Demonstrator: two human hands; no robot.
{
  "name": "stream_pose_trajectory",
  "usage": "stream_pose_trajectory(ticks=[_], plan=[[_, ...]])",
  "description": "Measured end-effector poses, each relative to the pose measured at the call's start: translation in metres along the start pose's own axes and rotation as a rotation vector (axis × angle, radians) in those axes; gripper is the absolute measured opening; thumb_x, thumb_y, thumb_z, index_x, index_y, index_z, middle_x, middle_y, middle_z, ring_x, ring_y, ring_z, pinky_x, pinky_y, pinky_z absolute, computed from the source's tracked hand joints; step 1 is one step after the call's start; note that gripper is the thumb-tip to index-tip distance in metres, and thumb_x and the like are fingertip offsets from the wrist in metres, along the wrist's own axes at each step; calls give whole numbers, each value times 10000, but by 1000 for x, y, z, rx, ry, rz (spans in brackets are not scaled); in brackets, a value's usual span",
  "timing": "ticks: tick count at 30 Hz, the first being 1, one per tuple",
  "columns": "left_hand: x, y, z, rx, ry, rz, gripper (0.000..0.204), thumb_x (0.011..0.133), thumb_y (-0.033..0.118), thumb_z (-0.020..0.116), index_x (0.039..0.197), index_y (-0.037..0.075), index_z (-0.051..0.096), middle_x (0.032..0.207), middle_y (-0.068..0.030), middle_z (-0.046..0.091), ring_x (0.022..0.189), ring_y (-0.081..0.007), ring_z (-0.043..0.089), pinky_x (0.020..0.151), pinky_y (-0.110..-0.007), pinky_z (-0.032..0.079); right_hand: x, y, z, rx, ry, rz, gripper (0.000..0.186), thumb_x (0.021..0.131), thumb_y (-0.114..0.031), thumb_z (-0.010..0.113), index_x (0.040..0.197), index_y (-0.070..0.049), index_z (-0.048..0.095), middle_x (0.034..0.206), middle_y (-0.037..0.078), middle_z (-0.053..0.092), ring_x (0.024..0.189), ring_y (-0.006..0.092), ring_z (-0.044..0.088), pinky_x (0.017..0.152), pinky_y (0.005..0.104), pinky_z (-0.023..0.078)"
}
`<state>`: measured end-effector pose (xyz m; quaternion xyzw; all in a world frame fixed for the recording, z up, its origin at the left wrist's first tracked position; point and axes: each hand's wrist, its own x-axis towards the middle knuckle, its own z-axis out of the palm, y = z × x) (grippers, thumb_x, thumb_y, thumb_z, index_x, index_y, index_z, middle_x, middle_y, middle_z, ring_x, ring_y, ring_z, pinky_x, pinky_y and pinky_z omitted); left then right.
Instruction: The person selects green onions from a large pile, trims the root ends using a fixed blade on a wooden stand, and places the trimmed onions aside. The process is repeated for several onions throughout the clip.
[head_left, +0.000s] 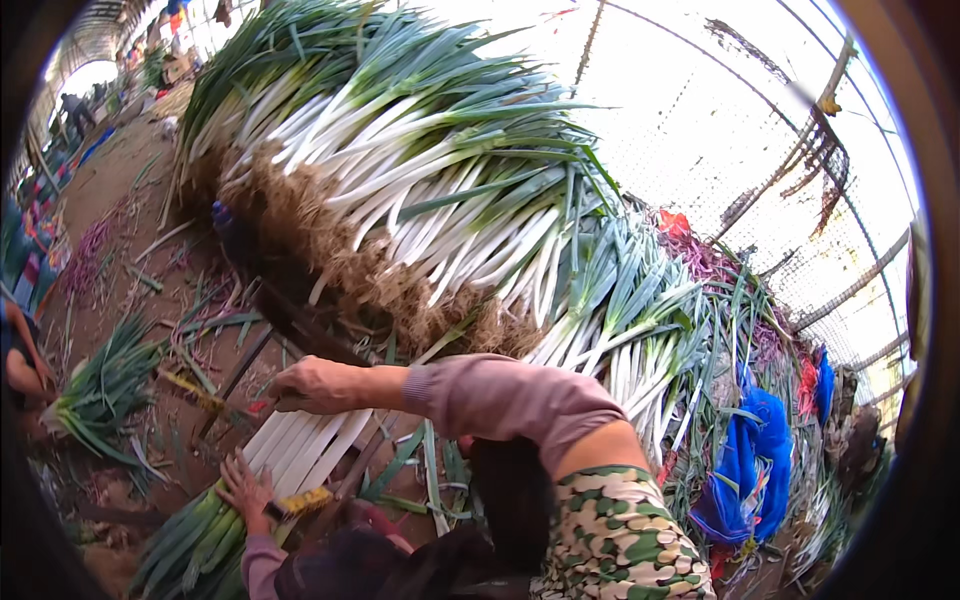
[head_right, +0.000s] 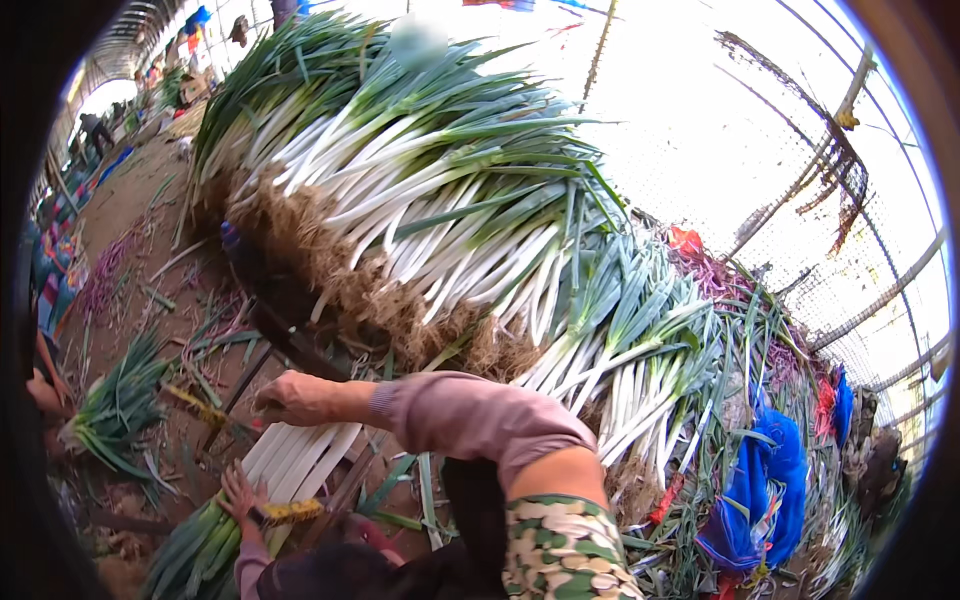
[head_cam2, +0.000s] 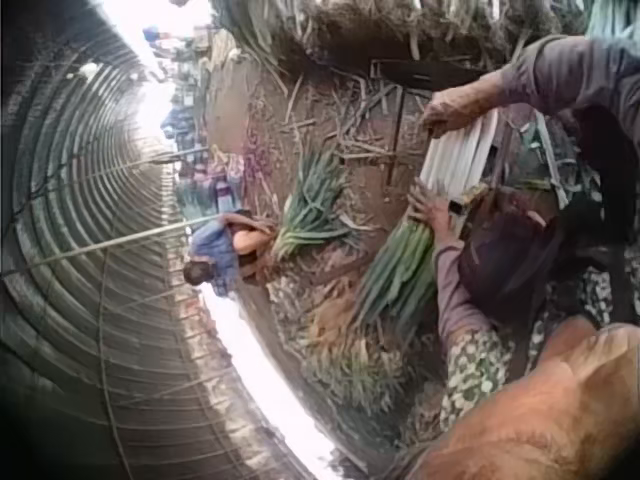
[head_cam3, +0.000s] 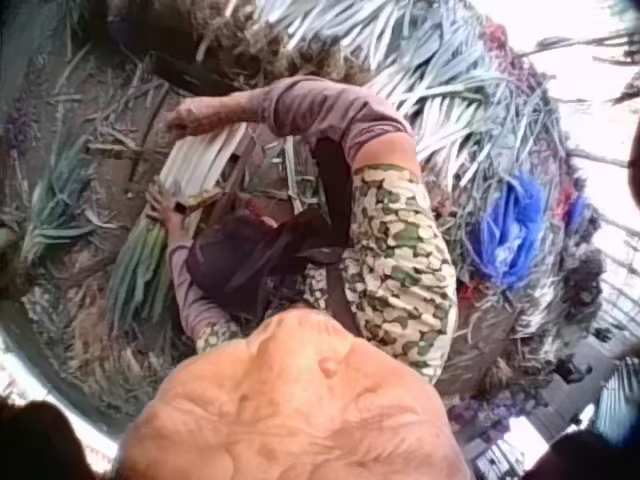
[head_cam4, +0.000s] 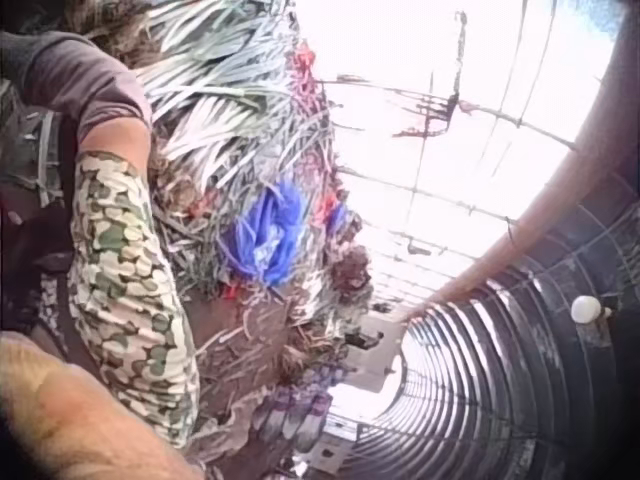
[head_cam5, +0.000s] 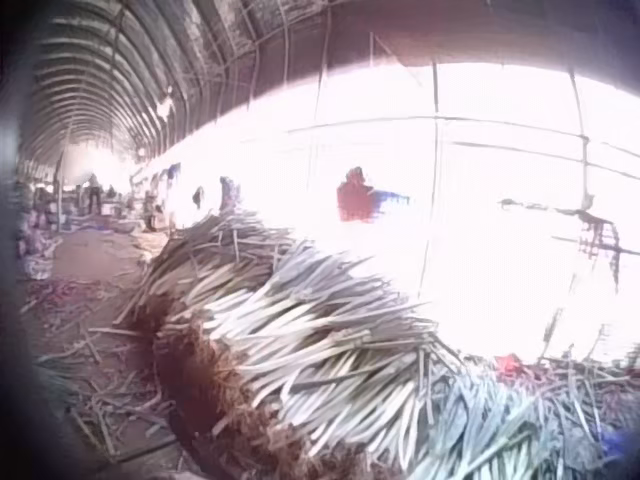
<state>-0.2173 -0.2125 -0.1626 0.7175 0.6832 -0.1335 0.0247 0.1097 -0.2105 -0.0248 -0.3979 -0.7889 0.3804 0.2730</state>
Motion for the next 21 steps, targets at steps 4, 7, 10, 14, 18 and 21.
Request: stream_pose_trajectory(ticks=[4,7,10,14,18,21], plan=[[-1,-20,1,36,68,29,766,891,447,532,1520,220,159,1534,-69,240,1426,-295,186,1091,-630,139,-80,47,-57,228,529,202,336,906,-215,621,1181,-22,608,1051,124,654,895,243,637,776,370,538],[4,-15,15,8,73,41,721,908,425,511,1512,193,192,1523,-87,256,1421,-309,192,1093,-624,136,-151,155,-108,397,989,795,430,916,-157,577,1277,59,489,1090,202,632,959,271,630,844,358,532],[9,-33,10,235,419,195,614,922,451,518,1440,164,355,1416,-99,407,1274,-271,399,982,-530,324,-184,278,-143,-43,1122,1119,439,874,-105,554,1247,102,448,1060,255,618,940,320,633,842,397,532],[17,-39,17,386,513,274,648,909,553,494,1425,168,415,1388,-83,473,1209,-268,505,932,-516,395,-183,340,-168,60,1456,1381,567,839,-142,571,1312,68,340,1073,275,604,1049,401,607,915,447,497],[18,-54,15,424,545,304,631,918,526,502,1419,150,423,1375,-76,486,1175,-263,525,891,-477,423,-170,323,-174,174,1435,1506,604,834,-154,587,1346,22,319,1109,251,619,1049,379,621,912,427,502],[18,-48,15,442,584,320,620,920,521,502,1409,145,435,1362,-72,498,1126,-264,550,862,-448,436,-181,308,-175,120,1428,1487,544,822,-156,604,1287,-7,364,1079,228,638,1038,362,632,889,411,514]])
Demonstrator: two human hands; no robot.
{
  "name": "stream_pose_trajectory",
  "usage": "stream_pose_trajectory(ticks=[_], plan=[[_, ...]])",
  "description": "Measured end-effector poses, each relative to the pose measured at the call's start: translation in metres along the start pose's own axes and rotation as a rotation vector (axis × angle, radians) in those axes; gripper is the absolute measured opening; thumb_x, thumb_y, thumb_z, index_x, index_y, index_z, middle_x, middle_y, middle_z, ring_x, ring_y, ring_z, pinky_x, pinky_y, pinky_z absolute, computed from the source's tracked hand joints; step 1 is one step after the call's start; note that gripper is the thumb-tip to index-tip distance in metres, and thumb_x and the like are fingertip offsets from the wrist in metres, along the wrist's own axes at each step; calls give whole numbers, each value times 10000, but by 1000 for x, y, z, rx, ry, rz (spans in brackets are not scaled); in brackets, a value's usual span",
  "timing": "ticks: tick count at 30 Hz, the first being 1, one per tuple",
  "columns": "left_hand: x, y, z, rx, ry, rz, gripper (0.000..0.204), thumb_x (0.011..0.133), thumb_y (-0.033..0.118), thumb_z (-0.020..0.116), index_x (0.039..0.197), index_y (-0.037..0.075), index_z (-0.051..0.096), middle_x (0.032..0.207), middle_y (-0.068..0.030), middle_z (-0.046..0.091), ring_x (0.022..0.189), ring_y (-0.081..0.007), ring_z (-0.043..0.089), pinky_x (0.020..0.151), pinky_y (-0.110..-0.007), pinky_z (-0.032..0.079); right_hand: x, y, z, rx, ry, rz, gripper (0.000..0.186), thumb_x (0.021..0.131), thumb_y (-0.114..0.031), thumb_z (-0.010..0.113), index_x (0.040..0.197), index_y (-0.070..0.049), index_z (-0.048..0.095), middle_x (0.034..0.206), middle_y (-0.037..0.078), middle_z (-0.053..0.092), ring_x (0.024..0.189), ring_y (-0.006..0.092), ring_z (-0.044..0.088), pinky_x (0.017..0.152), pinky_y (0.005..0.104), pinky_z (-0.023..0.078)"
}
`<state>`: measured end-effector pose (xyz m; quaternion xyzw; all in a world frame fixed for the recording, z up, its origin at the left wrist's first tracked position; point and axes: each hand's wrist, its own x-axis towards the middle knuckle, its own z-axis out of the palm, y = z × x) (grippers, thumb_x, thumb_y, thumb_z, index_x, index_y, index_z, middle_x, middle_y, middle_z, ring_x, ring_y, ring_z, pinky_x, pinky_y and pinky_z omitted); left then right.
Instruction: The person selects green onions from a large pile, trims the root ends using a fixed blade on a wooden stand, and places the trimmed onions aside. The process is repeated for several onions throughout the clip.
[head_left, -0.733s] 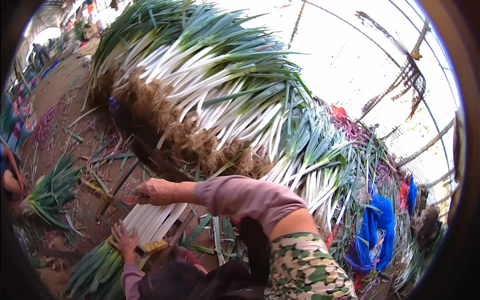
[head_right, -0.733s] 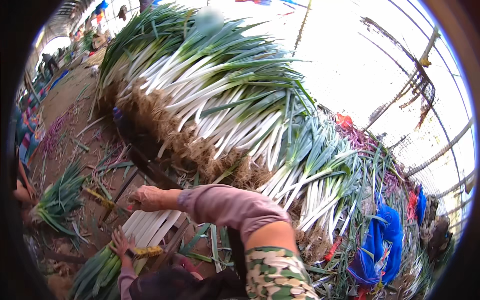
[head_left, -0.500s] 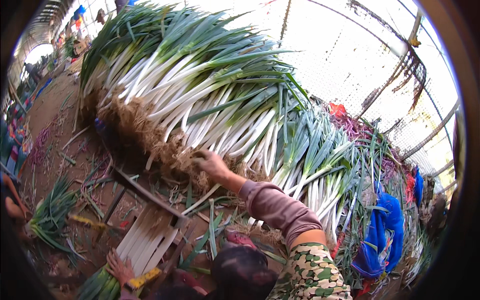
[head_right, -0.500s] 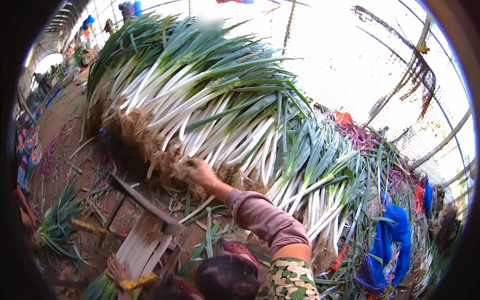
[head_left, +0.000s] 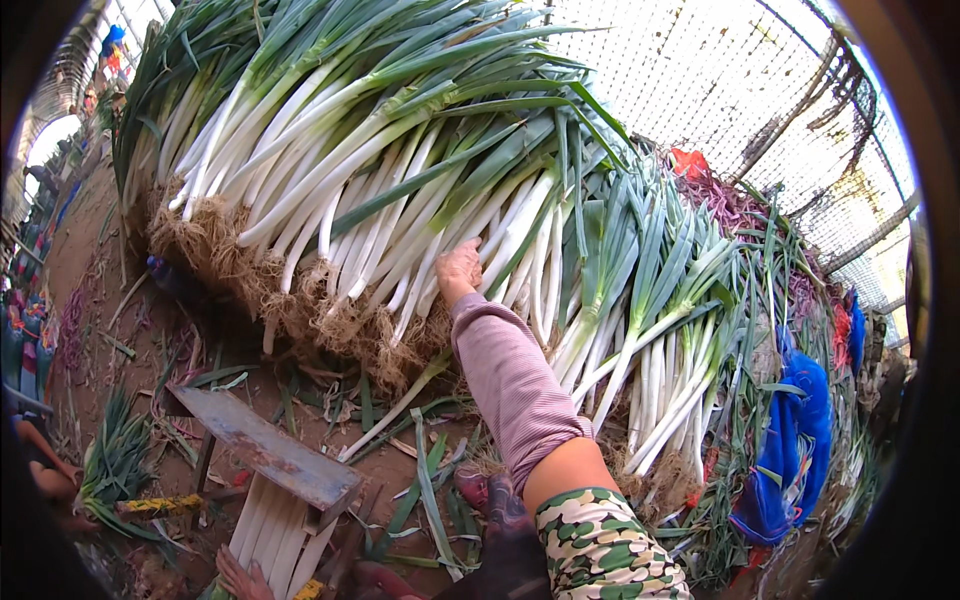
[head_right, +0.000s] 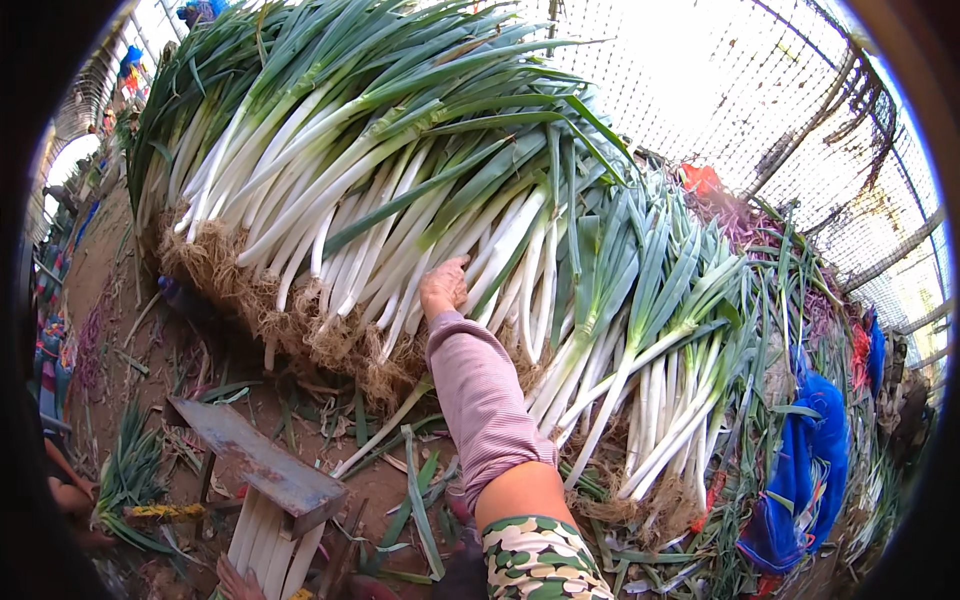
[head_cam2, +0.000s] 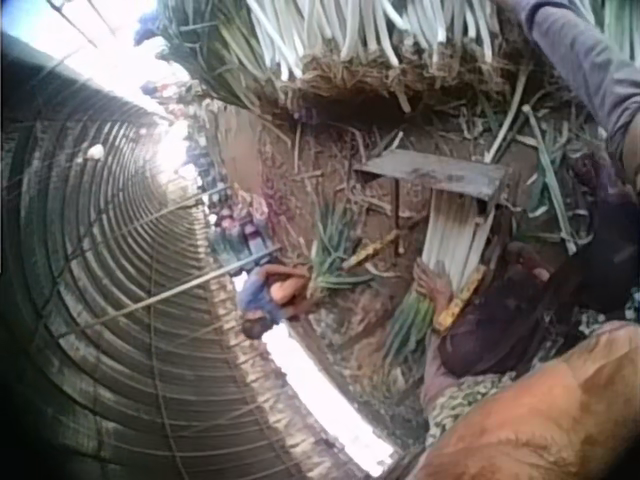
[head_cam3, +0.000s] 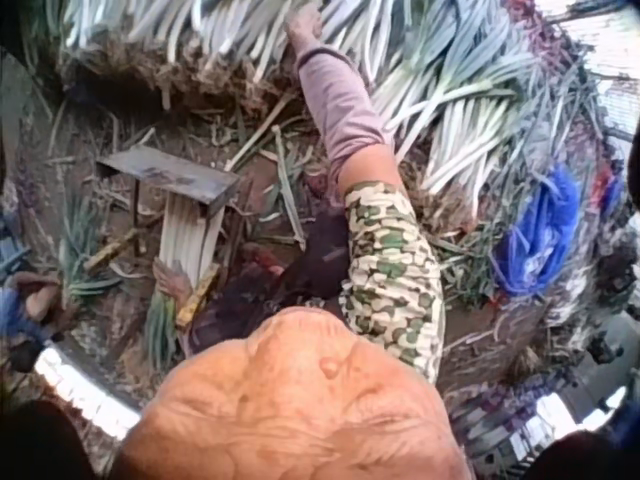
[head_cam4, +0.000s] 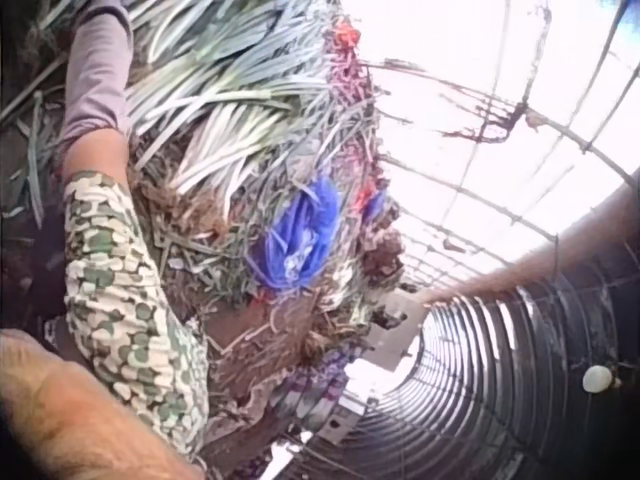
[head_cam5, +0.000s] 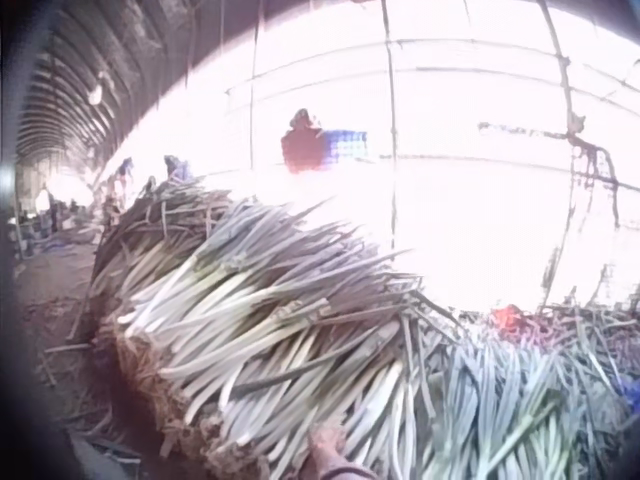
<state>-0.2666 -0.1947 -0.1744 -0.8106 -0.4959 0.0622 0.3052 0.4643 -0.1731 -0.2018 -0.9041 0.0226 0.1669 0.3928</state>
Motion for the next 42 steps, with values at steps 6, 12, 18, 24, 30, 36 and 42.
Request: stream_pose_trajectory(ticks=[6,12,18,24,30,36,42], plan=[[4,-3,2,-39,65,40,610,920,521,495,1406,156,442,1350,-65,506,1073,-256,571,852,-423,437,-7,52,-57,337,-80,0,625,768,-7,603,1349,30,373,896,163,588,747,203,612,558,297,552],[1,1,12,-59,-58,13,632,917,527,483,1425,160,407,1383,-67,477,1164,-274,525,896,-442,414,-4,165,-147,617,-173,-173,341,729,-107,705,1030,39,638,792,82,643,641,134,567,606,275,484],[-3,-9,12,-96,-114,-26,652,919,529,478,1449,169,363,1417,-68,441,1238,-289,466,954,-475,379,-31,81,-116,1025,-257,-153,346,798,-96,669,1043,61,481,796,139,621,635,175,639,514,287,570],[11,5,9,-147,-148,3,642,926,524,475,1442,156,374,1401,-71,453,1228,-300,468,948,-475,381,32,44,-26,936,-105,-72,410,741,37,585,1111,14,412,874,176,582,782,276,646,609,354,588],[5,-2,10,-174,-35,24,602,929,511,487,1408,150,435,1366,-69,481,1100,-299,543,887,-460,403,32,103,-55,373,74,-77,239,801,-49,545,1018,19,469,833,166,590,737,250,627,632,342,560],[-3,-12,-5,-88,5,-28,598,917,517,504,1400,168,448,1352,-62,492,1083,-293,553,875,-457,416,29,143,-90,-15,262,-337,330,736,-136,569,998,55,508,865,274,602,858,442,590,828,461,479],[6,-8,8,-125,-6,7,607,907,526,512,1404,186,442,1339,-55,500,1062,-294,566,884,-456,425,45,97,-87,8,158,-238,286,835,-135,589,1052,16,479,976,238,599,910,352,616,802,402,510]])
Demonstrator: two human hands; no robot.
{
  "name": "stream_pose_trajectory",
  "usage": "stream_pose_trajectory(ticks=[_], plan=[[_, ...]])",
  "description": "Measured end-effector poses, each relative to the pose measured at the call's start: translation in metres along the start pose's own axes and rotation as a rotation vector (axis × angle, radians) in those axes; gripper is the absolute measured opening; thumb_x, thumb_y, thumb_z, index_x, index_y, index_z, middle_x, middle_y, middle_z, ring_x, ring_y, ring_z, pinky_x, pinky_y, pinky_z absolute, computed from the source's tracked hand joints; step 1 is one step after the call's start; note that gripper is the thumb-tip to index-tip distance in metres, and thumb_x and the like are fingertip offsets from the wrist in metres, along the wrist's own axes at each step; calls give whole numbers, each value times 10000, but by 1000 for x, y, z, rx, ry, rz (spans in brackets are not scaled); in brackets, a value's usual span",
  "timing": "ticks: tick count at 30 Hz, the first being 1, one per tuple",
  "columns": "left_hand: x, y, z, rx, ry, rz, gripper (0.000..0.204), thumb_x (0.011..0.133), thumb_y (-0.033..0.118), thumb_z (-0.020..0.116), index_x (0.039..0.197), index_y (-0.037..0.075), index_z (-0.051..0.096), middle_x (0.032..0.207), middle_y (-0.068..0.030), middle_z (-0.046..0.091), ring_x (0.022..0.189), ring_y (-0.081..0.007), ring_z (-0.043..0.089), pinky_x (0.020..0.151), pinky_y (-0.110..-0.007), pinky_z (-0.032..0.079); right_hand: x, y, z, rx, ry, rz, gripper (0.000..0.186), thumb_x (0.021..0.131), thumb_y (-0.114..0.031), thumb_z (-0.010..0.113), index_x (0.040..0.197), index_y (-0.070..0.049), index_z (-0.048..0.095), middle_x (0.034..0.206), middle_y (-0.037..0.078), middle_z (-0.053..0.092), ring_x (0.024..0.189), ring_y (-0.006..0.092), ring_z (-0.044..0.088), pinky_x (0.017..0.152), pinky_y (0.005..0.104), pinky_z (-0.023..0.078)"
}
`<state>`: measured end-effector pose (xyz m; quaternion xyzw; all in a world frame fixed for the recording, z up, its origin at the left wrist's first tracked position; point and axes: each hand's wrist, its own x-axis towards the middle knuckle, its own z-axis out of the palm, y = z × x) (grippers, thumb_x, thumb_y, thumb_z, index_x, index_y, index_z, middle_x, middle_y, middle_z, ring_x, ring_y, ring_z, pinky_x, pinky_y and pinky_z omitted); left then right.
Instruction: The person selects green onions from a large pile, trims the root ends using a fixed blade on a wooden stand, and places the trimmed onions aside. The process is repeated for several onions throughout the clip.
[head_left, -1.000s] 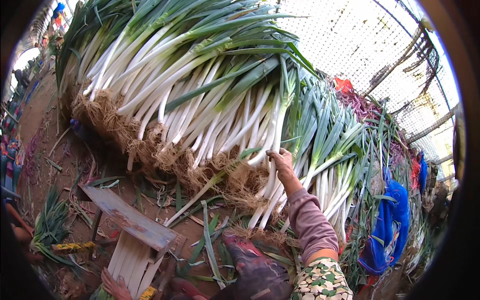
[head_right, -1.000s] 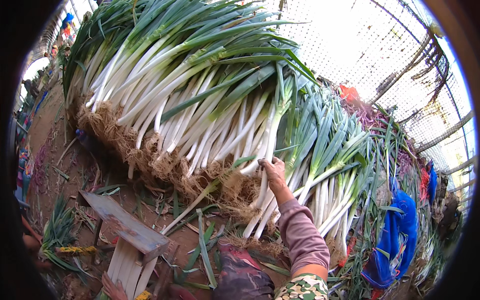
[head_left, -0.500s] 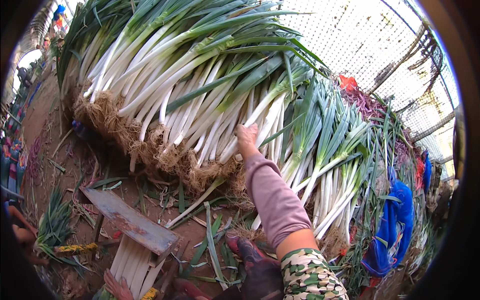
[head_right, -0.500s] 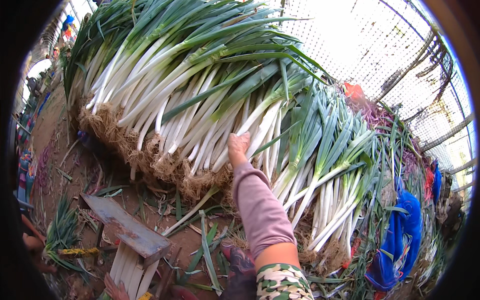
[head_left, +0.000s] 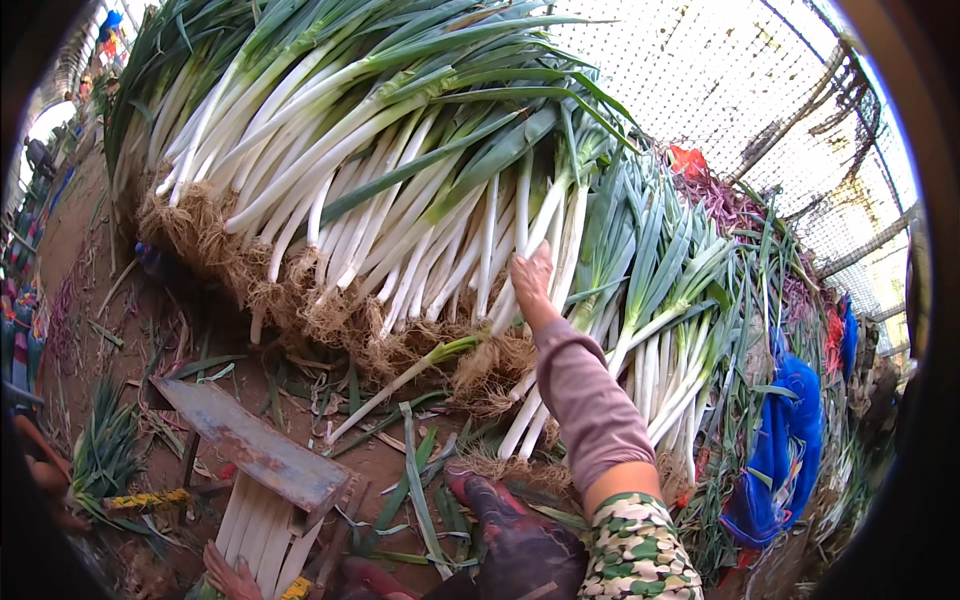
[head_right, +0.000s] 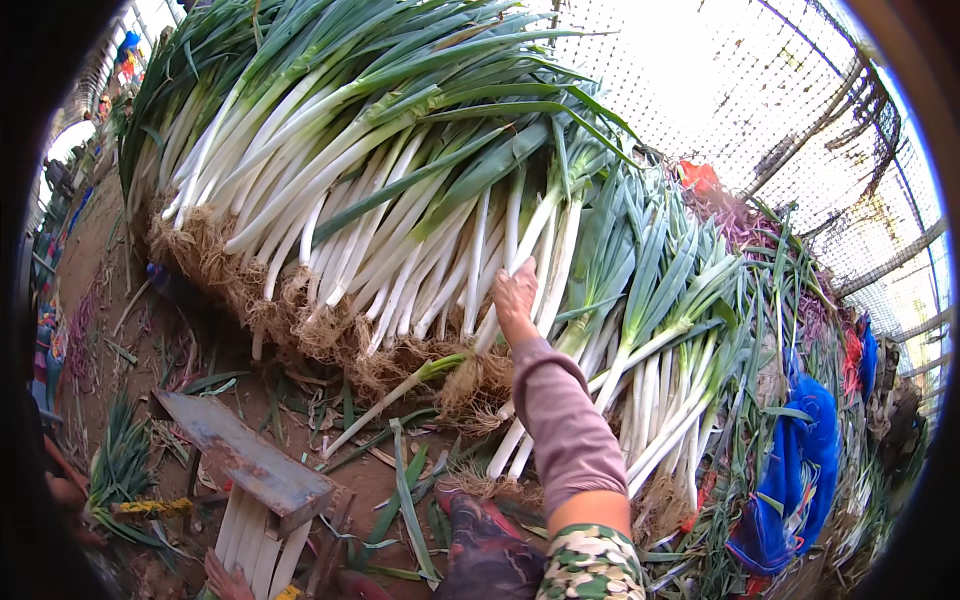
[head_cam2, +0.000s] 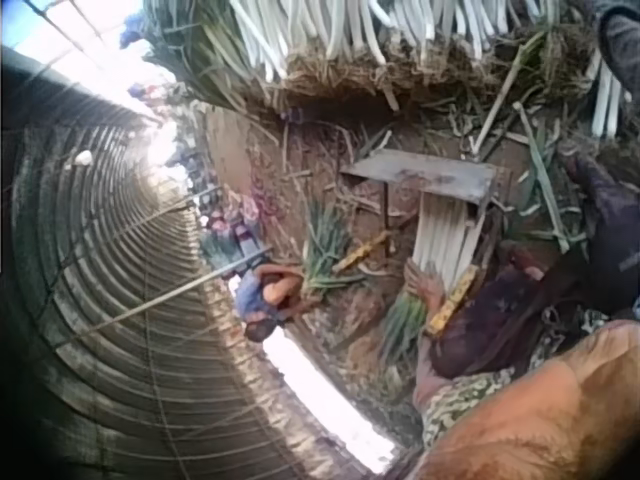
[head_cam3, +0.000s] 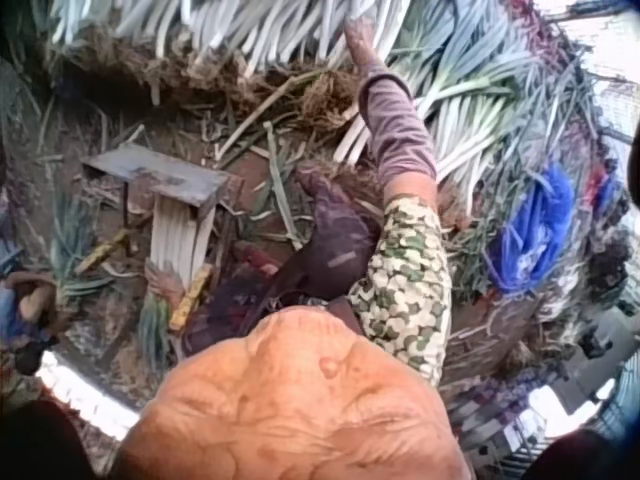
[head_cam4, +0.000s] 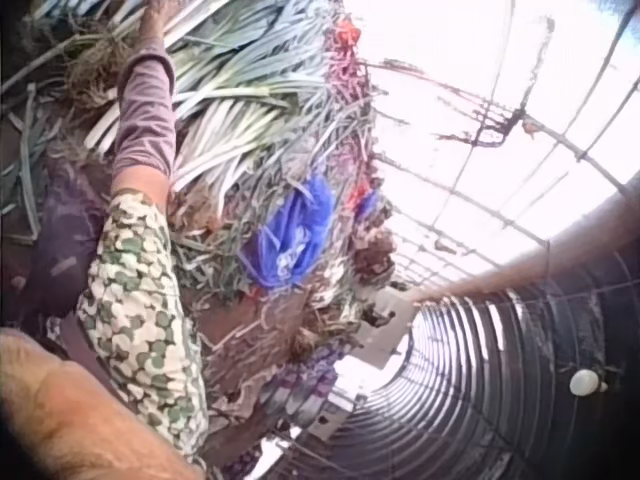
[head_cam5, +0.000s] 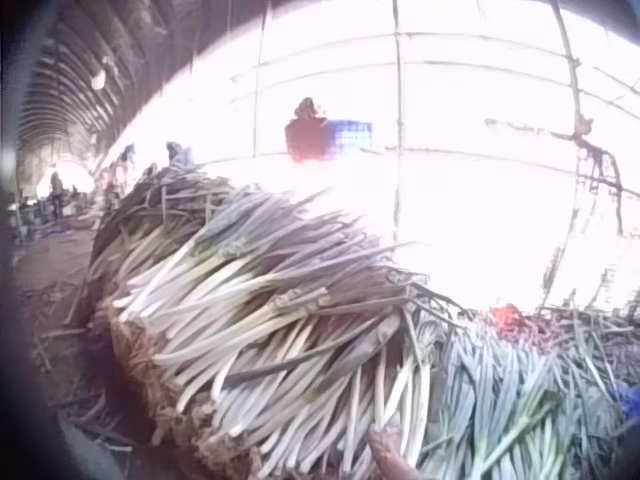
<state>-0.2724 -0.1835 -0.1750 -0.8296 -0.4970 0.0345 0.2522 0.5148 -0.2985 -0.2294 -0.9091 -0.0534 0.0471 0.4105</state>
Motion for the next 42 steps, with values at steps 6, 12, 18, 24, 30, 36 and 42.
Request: stream_pose_trajectory(ticks=[6,12,18,24,30,36,42], plan=[[-1,13,-12,-11,-32,-35,616,903,529,516,1406,182,434,1350,-66,490,1031,-305,577,887,-454,425,29,17,20,-722,-349,-112,251,853,-153,628,1044,-12,546,1072,194,591,977,230,609,777,270,533],[-6,-1,-15,-57,-112,-61,635,910,528,504,1427,178,392,1386,-82,453,1211,-308,479,975,-501,363,-88,15,-85,828,-391,505,130,850,-30,525,944,59,529,737,135,577,586,239,596,502,376,542],[0,25,1,-268,-263,-191,622,941,483,451,1475,202,298,1444,-95,381,1326,-310,347,1049,-562,249,-121,92,-120,926,-410,950,349,857,14,523,1177,107,418,902,153,553,728,291,598,718,451,572],[-7,24,-25,-234,-419,-379,665,942,524,413,1502,221,223,1514,-64,281,1415,-286,217,1107,-608,131,-140,35,-131,1240,-743,676,296,842,-64,543,1101,64,478,934,198,630,791,315,634,759,460,548],[-1,41,-21,-286,-417,-402,647,937,472,470,1499,260,232,1511,-51,291,1415,-276,219,1108,-613,123,-168,59,-181,967,-497,595,211,822,20,518,1023,48,461,786,144,574,581,215,572,474,376,521],[12,12,-18,-474,-443,-372,538,946,341,537,1420,137,386,1391,-79,454,1267,-257,425,1028,-483,333,-238,32,-281,1036,-594,565,260,789,61,543,1015,24,422,753,113,533,540,161,515,438,302,469],[96,-24,-170,-1910,26,-510,417,951,194,559,1331,40,485,1306,-92,526,1121,-200,551,929,-333,471,-284,25,-353,1105,-607,585,345,795,44,581,1070,15,374,792,127,534,564,170,544,452,311,494]])
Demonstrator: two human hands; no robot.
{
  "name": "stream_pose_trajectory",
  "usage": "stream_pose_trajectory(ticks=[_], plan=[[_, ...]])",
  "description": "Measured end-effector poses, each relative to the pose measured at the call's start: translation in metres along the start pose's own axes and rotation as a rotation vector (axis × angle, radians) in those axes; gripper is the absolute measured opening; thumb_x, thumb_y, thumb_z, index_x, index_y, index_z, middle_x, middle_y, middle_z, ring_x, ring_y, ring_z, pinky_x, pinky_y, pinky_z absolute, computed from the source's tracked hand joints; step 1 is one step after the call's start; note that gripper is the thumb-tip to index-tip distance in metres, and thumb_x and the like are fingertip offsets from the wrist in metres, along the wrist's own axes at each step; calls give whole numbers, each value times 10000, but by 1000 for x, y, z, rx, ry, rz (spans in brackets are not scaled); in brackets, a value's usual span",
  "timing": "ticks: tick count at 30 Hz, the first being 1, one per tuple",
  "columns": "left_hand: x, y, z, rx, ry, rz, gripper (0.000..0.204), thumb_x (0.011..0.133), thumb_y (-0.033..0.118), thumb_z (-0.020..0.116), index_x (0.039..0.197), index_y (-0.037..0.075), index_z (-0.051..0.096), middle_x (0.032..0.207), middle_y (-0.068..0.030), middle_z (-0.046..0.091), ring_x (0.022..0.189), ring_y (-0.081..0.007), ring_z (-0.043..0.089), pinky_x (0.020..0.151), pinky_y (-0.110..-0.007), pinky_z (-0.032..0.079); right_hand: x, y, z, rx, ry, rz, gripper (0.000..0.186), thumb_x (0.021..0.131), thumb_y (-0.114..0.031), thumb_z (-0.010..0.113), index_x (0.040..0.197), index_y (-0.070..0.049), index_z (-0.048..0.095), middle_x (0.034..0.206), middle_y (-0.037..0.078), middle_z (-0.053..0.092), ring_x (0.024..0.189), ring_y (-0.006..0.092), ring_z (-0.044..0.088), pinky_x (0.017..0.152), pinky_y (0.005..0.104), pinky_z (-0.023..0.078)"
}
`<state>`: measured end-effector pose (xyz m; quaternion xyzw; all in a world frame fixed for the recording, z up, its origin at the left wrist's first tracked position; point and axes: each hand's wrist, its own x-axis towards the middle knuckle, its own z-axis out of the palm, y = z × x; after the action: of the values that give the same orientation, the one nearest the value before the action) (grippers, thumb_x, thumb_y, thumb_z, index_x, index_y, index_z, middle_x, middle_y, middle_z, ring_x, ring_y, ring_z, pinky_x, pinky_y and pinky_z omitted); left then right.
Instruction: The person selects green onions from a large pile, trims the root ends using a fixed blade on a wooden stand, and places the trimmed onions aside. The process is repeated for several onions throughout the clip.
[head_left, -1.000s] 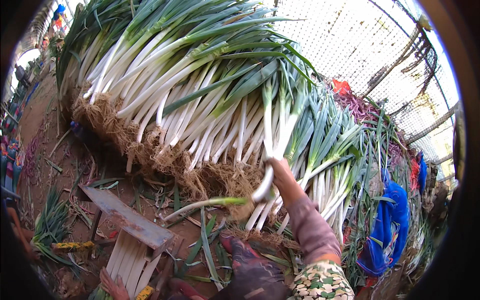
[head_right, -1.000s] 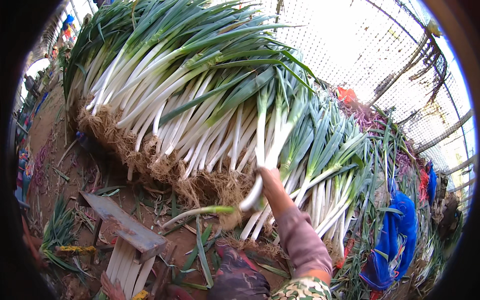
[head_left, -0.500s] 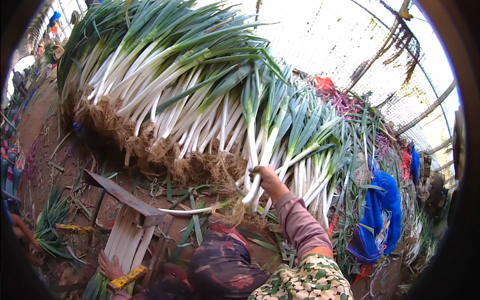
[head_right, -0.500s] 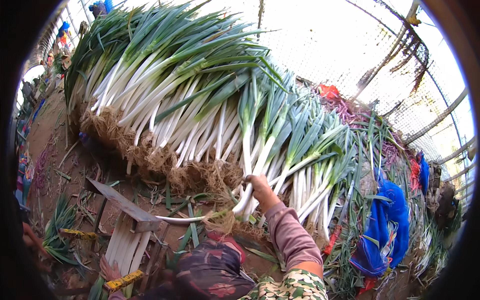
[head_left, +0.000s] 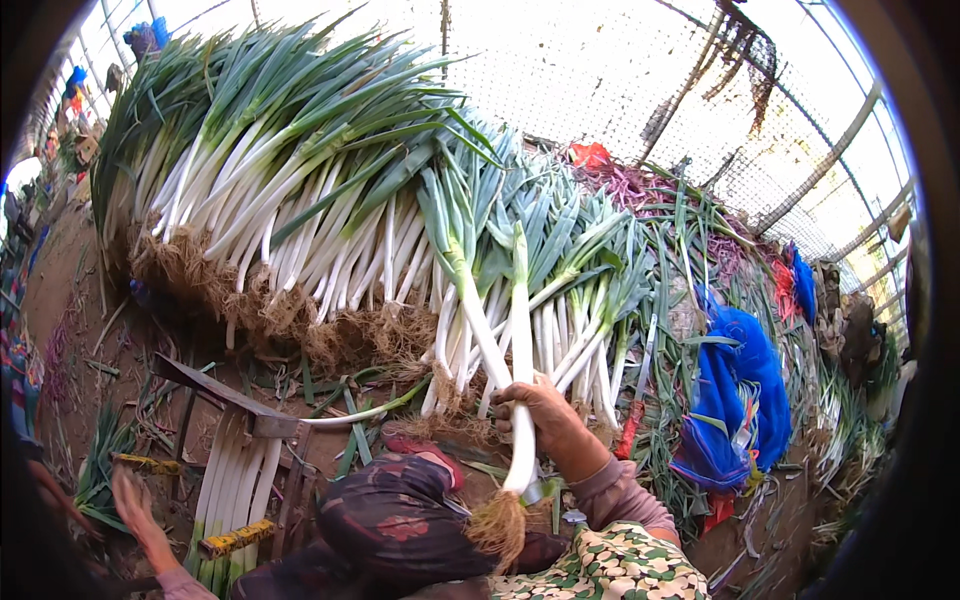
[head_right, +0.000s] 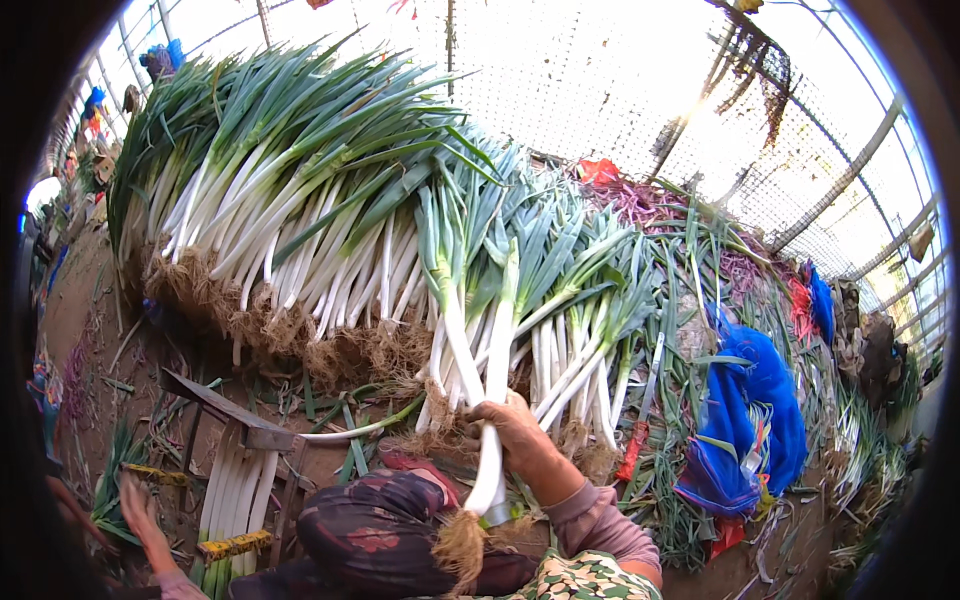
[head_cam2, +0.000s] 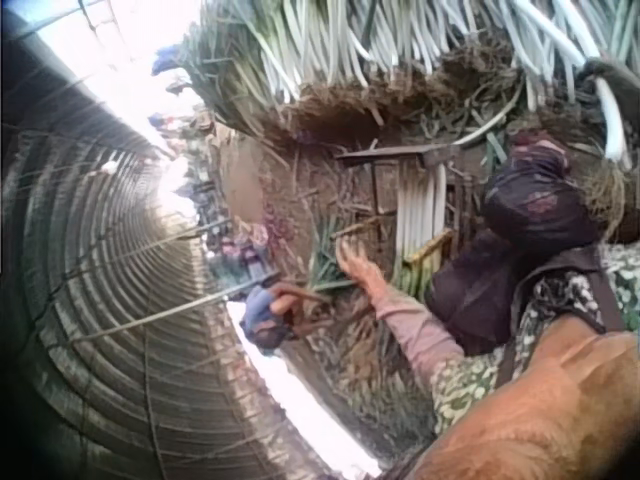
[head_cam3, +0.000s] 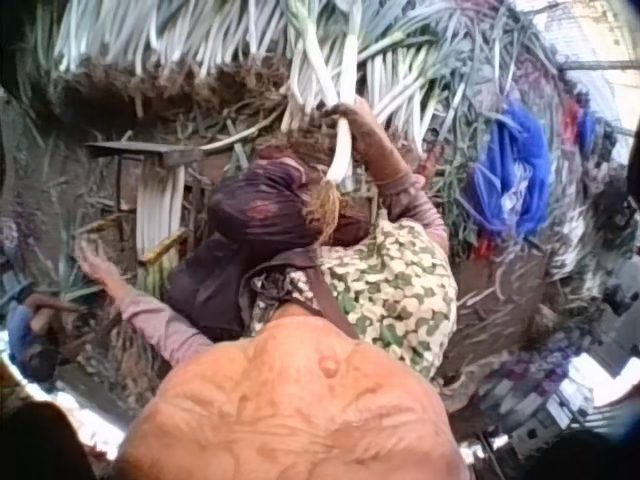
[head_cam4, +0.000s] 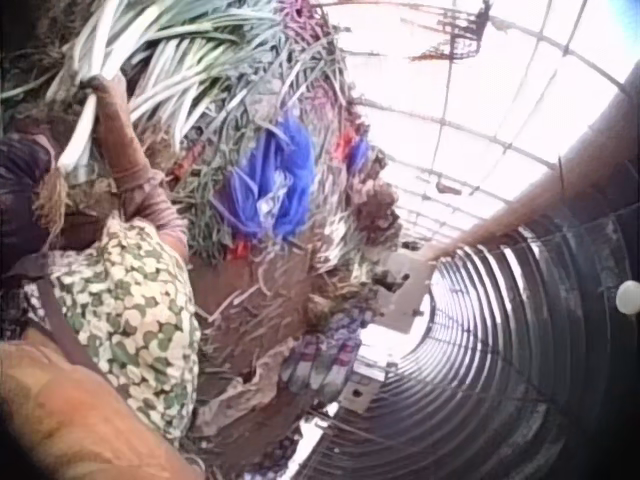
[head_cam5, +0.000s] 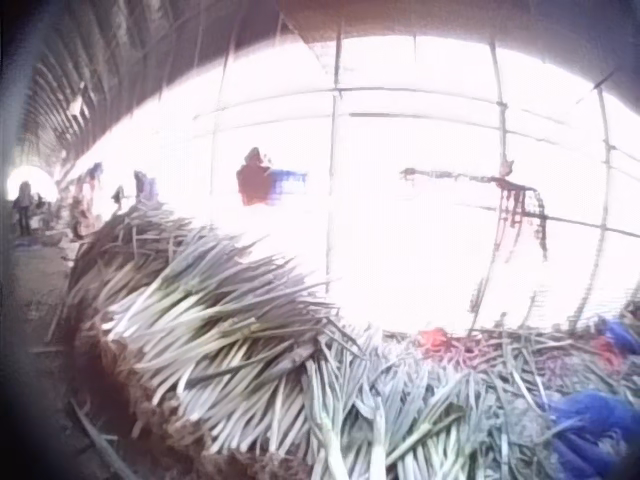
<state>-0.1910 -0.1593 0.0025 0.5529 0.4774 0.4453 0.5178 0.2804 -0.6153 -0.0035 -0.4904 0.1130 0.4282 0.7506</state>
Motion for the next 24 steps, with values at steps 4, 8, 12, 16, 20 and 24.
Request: stream_pose_trajectory(ticks=[4,8,12,16,20,24], plan=[[-82,116,202,519,-664,402,516,855,-22,531,1360,12,432,1314,-136,513,1164,-222,529,936,-338,512,-40,9,51,64,-80,-15,314,803,27,602,1047,11,405,747,98,530,545,173,566,466,305,539],[-185,74,380,127,-1102,-615,660,965,469,447,1407,-7,333,1405,-247,394,1246,-371,453,1036,-481,398,-49,35,42,-33,-154,-3,343,793,-9,624,1068,34,423,803,113,580,600,177,613,492,287,544],[-211,-24,445,-120,-991,-853,285,956,229,545,1095,-19,528,892,-104,624,814,-255,635,750,-389,573,-48,43,36,-218,-211,-7,485,827,-13,584,1285,44,434,1036,177,632,821,224,668,709,313,572],[-235,-27,446,30,-992,-713,230,923,218,610,1011,21,531,689,-43,559,540,-167,573,502,-335,544,-43,40,-9,-159,-228,-152,452,811,24,570,1247,85,473,1132,171,621,905,231,646,799,328,549],[-241,-38,437,171,-911,-527,415,933,385,568,1138,27,529,841,-76,595,709,-177,593,638,-346,532,-46,49,10,-530,-202,-301,384,789,-33,632,1135,75,507,1027,170,605,918,210,621,815,316,520],[-244,-36,424,-14,-1008,-586,670,906,628,460,1216,38,527,932,-82,619,801,-181,603,712,-339,524,-31,69,16,-799,-220,-477,504,789,-75,657,1233,29,443,999,167,589,852,204,621,754,337,533]])
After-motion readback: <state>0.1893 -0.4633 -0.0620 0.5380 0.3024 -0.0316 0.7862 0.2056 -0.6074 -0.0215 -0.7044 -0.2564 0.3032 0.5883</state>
